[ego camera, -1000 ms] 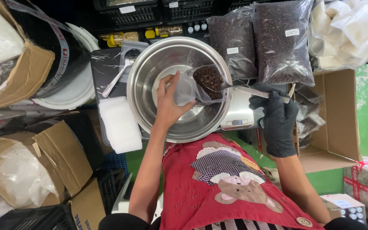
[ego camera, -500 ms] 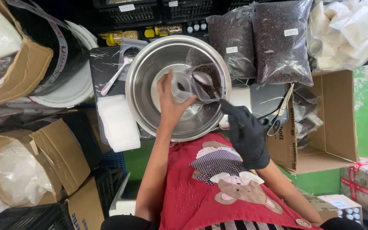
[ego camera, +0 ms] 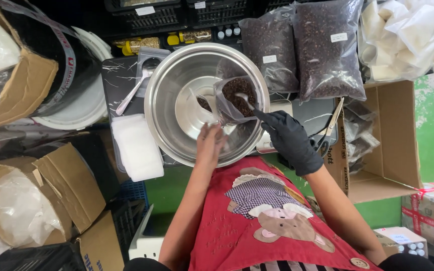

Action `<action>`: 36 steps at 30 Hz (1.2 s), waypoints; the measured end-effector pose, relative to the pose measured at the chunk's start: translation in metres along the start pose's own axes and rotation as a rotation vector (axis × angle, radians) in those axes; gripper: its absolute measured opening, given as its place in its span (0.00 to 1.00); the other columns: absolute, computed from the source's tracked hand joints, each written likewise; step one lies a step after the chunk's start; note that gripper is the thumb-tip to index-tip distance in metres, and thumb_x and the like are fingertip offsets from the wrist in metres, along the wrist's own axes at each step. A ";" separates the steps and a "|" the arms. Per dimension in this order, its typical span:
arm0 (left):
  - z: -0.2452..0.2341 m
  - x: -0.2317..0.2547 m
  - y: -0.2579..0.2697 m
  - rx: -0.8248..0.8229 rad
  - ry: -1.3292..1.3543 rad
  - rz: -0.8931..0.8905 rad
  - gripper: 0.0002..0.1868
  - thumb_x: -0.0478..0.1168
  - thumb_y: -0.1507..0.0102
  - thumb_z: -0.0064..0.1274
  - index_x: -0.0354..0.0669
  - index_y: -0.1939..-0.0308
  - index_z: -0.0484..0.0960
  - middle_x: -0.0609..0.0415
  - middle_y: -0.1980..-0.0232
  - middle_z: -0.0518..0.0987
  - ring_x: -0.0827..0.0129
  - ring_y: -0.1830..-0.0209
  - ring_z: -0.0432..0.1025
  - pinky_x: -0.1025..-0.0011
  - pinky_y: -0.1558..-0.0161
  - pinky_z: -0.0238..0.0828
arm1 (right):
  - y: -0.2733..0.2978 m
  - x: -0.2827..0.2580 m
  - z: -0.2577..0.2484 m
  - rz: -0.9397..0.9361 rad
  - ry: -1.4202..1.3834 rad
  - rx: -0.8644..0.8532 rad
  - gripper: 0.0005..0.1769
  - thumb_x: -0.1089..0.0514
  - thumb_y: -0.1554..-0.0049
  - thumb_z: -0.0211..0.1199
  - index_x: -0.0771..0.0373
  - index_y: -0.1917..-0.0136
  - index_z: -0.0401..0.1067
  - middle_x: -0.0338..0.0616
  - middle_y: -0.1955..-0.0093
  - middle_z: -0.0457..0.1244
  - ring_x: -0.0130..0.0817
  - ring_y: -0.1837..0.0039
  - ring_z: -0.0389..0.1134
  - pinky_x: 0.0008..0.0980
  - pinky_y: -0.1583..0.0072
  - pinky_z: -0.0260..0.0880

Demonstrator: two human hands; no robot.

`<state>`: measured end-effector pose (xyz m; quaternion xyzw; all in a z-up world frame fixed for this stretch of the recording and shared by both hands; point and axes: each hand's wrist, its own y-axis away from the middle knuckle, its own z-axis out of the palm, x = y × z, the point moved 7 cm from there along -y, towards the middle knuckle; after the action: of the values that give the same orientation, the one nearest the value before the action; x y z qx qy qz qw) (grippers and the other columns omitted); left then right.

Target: The person is scooping cloves from a large bulk bag into smaller plastic bags, weighing each bag on a digital scale to ensure accuracy.

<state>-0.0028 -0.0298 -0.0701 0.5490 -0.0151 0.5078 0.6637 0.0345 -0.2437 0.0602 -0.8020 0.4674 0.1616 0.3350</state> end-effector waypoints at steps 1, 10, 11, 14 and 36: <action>0.000 -0.004 -0.003 0.003 0.003 0.001 0.54 0.41 0.34 0.61 0.33 0.16 0.38 0.27 0.18 0.45 0.30 0.19 0.50 0.35 0.28 0.61 | -0.010 -0.010 -0.004 -0.003 -0.002 -0.002 0.15 0.60 0.35 0.63 0.55 0.35 0.79 0.44 0.45 0.73 0.48 0.47 0.74 0.45 0.49 0.76; 0.047 0.002 0.024 -0.154 0.243 -0.110 0.44 0.37 0.29 0.47 0.42 0.15 0.39 0.33 0.17 0.34 0.35 0.17 0.45 0.42 0.21 0.54 | -0.009 0.002 -0.002 -0.027 0.144 0.007 0.16 0.58 0.33 0.60 0.53 0.34 0.80 0.41 0.59 0.68 0.45 0.60 0.70 0.44 0.57 0.73; 0.047 0.002 0.022 -0.146 0.247 -0.109 0.43 0.36 0.29 0.46 0.42 0.15 0.39 0.32 0.17 0.33 0.33 0.17 0.44 0.42 0.21 0.53 | -0.007 0.007 0.001 0.008 0.096 -0.007 0.16 0.58 0.33 0.58 0.53 0.35 0.79 0.38 0.58 0.70 0.45 0.59 0.71 0.42 0.56 0.74; 0.049 0.005 0.021 -0.142 0.224 -0.100 0.42 0.34 0.28 0.44 0.42 0.15 0.39 0.30 0.16 0.32 0.31 0.17 0.44 0.42 0.21 0.53 | -0.004 0.021 0.006 0.117 -0.052 -0.007 0.17 0.59 0.32 0.52 0.53 0.37 0.79 0.36 0.58 0.72 0.43 0.57 0.74 0.39 0.54 0.75; 0.080 0.011 -0.010 -0.005 -0.859 0.438 0.81 0.39 0.53 0.81 0.47 0.14 0.29 0.28 0.15 0.32 0.31 0.15 0.32 0.33 0.21 0.34 | -0.045 -0.012 -0.036 -0.189 0.407 -0.110 0.12 0.50 0.30 0.58 0.54 0.40 0.79 0.39 0.55 0.69 0.44 0.53 0.73 0.40 0.55 0.75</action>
<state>0.0521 -0.0806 -0.0390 0.6915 -0.4044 0.3628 0.4761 0.0649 -0.2459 0.1106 -0.8752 0.4388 -0.0105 0.2033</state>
